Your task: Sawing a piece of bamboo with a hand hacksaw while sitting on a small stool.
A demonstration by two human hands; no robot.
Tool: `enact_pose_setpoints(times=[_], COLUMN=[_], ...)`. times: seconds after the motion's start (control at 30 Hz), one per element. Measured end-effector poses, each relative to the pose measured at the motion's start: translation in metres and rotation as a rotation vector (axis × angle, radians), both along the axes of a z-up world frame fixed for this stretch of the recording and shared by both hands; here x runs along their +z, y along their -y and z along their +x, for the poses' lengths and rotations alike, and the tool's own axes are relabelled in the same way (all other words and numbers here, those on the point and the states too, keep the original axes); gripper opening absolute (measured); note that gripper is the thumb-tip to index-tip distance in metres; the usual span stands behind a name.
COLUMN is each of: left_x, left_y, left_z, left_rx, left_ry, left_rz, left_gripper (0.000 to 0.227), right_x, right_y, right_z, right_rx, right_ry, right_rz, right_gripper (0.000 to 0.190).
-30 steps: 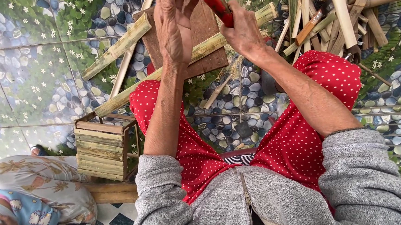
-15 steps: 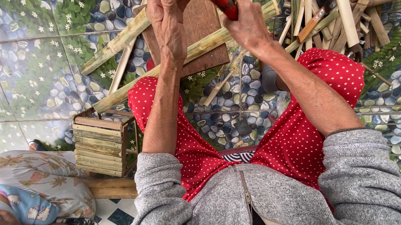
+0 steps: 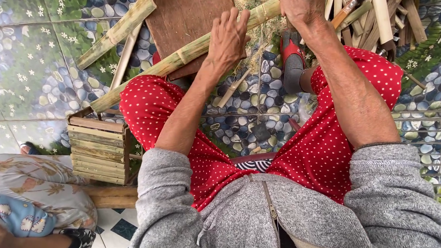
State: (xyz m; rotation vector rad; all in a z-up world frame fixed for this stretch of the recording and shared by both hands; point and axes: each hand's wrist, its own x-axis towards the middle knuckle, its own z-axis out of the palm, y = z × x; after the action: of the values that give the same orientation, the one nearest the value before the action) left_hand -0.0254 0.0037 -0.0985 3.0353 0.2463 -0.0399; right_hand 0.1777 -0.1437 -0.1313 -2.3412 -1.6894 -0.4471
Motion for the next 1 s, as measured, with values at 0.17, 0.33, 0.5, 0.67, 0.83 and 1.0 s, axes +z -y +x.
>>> enact_pose_setpoints(times=[0.17,0.33,0.5,0.67,0.83,1.0], left_x=[-0.085,-0.111,-0.108,-0.107,-0.097,-0.138], left_y=[0.001,-0.019,-0.029,-0.028,-0.029,-0.025], left_z=[-0.023,-0.036,-0.037,-0.043,-0.033,-0.017], left_rx=[0.100,0.066,0.069,0.064,0.146,0.464], left_ry=[-0.001,0.049,0.115,0.137,0.199,0.225], left_rz=[0.085,0.201,0.210,0.148,0.019,0.007], left_gripper=[0.076,0.073,0.070,0.072,0.054,0.073], right_x=[-0.015,-0.023,-0.025,-0.027,-0.021,-0.035], right_y=[0.025,0.044,0.049,0.054,0.067,0.078], right_z=[0.003,0.000,-0.001,0.000,-0.009,-0.007], right_rx=[-0.025,-0.045,-0.023,-0.005,0.030,0.036], right_ry=[-0.313,-0.709,-1.226,-1.617,-1.670,-1.480], right_rz=[0.091,0.211,0.363,0.465,0.501,0.433], right_gripper=[0.010,0.012,0.020,0.028,0.028,0.043])
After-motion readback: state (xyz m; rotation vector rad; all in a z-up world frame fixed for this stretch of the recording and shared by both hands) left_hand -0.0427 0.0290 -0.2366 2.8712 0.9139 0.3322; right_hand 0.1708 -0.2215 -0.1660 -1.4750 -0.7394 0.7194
